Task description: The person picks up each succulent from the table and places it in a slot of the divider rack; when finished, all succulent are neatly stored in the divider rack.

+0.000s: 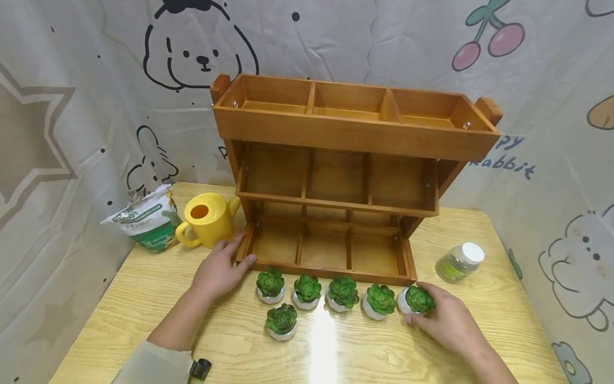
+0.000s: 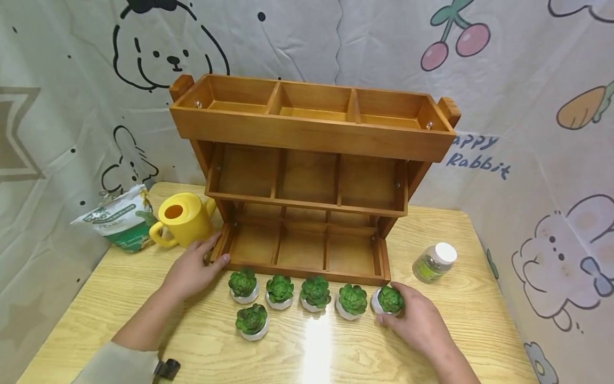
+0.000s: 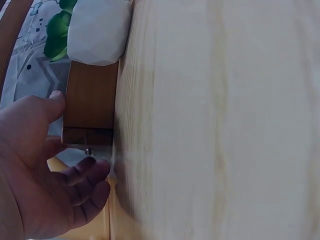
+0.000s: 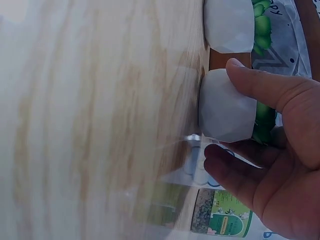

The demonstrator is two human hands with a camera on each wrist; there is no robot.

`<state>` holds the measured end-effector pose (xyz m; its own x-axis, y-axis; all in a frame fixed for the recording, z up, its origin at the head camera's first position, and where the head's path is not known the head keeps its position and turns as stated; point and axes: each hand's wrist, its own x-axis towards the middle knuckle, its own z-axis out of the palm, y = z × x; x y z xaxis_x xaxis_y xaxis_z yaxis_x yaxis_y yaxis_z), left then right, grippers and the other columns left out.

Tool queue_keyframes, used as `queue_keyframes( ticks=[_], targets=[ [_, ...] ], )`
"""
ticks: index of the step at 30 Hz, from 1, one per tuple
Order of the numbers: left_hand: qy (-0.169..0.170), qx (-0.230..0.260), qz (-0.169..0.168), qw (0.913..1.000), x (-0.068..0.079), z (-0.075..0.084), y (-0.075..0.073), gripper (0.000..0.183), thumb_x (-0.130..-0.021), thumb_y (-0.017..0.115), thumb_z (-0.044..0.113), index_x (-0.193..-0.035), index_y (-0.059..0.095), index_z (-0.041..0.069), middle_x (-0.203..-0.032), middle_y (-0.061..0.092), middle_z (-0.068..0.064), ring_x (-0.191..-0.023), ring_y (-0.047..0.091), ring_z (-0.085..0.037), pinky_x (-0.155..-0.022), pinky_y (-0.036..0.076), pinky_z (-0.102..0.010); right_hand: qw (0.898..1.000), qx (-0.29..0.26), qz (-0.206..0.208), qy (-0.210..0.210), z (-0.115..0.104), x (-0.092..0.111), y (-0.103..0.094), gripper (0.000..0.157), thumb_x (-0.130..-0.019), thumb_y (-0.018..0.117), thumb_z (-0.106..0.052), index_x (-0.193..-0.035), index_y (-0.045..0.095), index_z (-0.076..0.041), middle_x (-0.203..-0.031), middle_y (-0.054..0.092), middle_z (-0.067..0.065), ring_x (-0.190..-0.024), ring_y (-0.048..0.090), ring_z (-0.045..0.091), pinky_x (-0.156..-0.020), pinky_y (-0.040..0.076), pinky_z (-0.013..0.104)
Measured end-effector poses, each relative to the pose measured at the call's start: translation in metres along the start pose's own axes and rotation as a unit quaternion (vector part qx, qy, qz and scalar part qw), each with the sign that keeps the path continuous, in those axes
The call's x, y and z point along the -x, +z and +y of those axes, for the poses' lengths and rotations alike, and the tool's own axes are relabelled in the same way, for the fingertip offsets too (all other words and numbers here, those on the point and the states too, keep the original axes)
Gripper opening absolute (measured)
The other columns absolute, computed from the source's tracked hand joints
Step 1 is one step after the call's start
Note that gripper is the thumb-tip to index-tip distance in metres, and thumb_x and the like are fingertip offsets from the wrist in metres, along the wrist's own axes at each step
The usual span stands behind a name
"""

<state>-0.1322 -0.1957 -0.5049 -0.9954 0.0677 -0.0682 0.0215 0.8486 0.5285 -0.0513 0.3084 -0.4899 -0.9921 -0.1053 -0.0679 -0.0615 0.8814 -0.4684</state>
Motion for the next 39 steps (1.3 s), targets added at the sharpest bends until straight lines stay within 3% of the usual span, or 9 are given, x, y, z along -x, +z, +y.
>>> queue_keyframes(
  ticks=[15,24,39],
  targets=[
    [-0.015,0.078,-0.035,0.9962,-0.009,-0.002,0.0,0.083,-0.099,0.064,0.057,-0.165,0.03,0.021,-0.159,0.035,-0.032,-0.143,0.038,-0.053,-0.113,0.034,-0.068,1.0,0.0,0.015,0.003,-0.002,0.002,-0.008,0.08,-0.073,0.094,-0.041,-0.137,0.064,-0.005,-0.12,0.072,0.019,-0.105,0.069,0.035,-0.09,0.055,0.059],
    [-0.023,0.094,-0.033,0.9948,-0.007,-0.002,-0.001,0.08,-0.099,0.067,0.05,-0.164,0.031,0.02,-0.157,0.038,-0.033,-0.14,0.041,-0.053,-0.112,0.036,-0.067,1.0,-0.006,0.021,-0.02,-0.016,0.0,-0.03,0.077,-0.075,0.094,-0.041,-0.135,0.064,-0.003,-0.118,0.072,0.019,-0.097,0.071,0.033,-0.079,0.06,0.053],
    [-0.011,0.082,-0.025,0.9963,-0.009,-0.004,0.003,0.083,-0.097,0.066,0.058,-0.163,0.034,0.019,-0.152,0.043,-0.035,-0.135,0.046,-0.054,-0.107,0.04,-0.068,0.998,-0.008,0.051,-0.046,-0.036,-0.005,-0.058,0.076,-0.077,0.091,-0.048,-0.134,0.065,-0.007,-0.114,0.074,0.014,-0.092,0.07,0.03,-0.076,0.06,0.049]
  ],
)
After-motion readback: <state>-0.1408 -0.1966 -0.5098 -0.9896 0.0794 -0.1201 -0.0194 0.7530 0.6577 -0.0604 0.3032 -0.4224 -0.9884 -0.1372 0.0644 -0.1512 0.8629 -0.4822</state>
